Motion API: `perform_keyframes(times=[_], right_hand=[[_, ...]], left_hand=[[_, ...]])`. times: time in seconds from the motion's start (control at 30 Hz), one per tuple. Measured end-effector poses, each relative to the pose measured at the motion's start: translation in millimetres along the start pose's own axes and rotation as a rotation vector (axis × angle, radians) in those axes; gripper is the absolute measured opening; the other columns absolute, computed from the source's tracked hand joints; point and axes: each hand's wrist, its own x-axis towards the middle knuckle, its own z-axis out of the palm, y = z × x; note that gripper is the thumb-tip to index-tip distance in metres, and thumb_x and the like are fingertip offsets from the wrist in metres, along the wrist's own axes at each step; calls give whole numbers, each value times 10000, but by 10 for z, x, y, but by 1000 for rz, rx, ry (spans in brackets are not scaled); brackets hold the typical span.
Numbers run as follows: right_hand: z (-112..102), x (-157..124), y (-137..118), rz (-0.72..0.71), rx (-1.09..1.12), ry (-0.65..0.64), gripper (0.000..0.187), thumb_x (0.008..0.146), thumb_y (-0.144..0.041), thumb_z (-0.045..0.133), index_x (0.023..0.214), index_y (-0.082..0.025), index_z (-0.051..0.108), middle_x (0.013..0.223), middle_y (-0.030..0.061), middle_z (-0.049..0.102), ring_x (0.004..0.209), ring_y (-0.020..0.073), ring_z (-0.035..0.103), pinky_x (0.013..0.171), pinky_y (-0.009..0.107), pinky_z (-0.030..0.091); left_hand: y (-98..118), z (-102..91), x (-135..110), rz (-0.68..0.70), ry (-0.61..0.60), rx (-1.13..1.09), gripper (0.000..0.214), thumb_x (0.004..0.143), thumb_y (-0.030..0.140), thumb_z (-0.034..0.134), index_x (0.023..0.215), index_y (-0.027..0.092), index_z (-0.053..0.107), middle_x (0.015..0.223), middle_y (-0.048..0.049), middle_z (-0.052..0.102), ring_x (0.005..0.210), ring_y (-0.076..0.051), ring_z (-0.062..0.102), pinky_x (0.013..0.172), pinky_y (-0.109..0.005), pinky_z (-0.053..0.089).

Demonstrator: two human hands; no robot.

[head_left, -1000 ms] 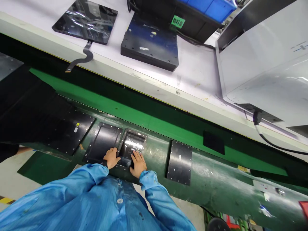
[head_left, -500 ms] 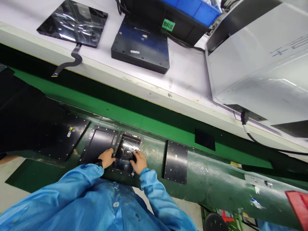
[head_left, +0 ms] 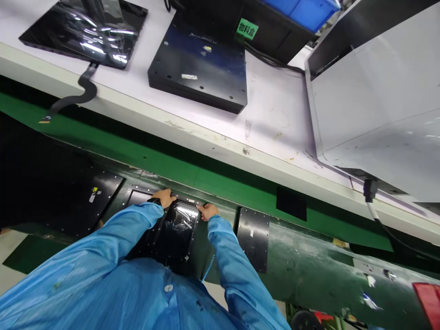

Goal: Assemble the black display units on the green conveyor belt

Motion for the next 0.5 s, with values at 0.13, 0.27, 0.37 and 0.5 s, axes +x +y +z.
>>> perform_keyframes(times=[0.13,0.27,0.37,0.5], right_hand=[[-38,46,2,-22,-13,-51,412,837,-545,812,712,-194,636,583,22,670,505,166,672,462,222,497],[-72,83,-37,-24,17,-50,407,812,-546,828,707,-192,657,596,47,682,496,190,662,482,275,523],[-106,40,-126,-18,-7,-45,403,829,-552,808,722,-187,677,618,57,691,554,202,682,540,283,528],[72,-292,-11,-91,-117,223,326,884,-511,746,883,-185,736,874,79,770,886,223,738,759,271,533]], left_hand=[[7,66,4,-25,-2,17,490,940,541,544,1270,184,602,1215,-225,740,1175,-385,690,955,-454,517],[43,51,30,-18,-5,4,479,950,522,531,1272,170,575,1193,-239,741,1142,-404,699,938,-473,515],[91,-41,-13,-28,1,-1,479,953,537,515,1254,170,577,1234,-239,727,1167,-402,686,942,-467,513],[-18,52,-341,-14,5,1,452,974,495,483,1265,161,573,1250,-218,723,1193,-353,678,965,-421,503]])
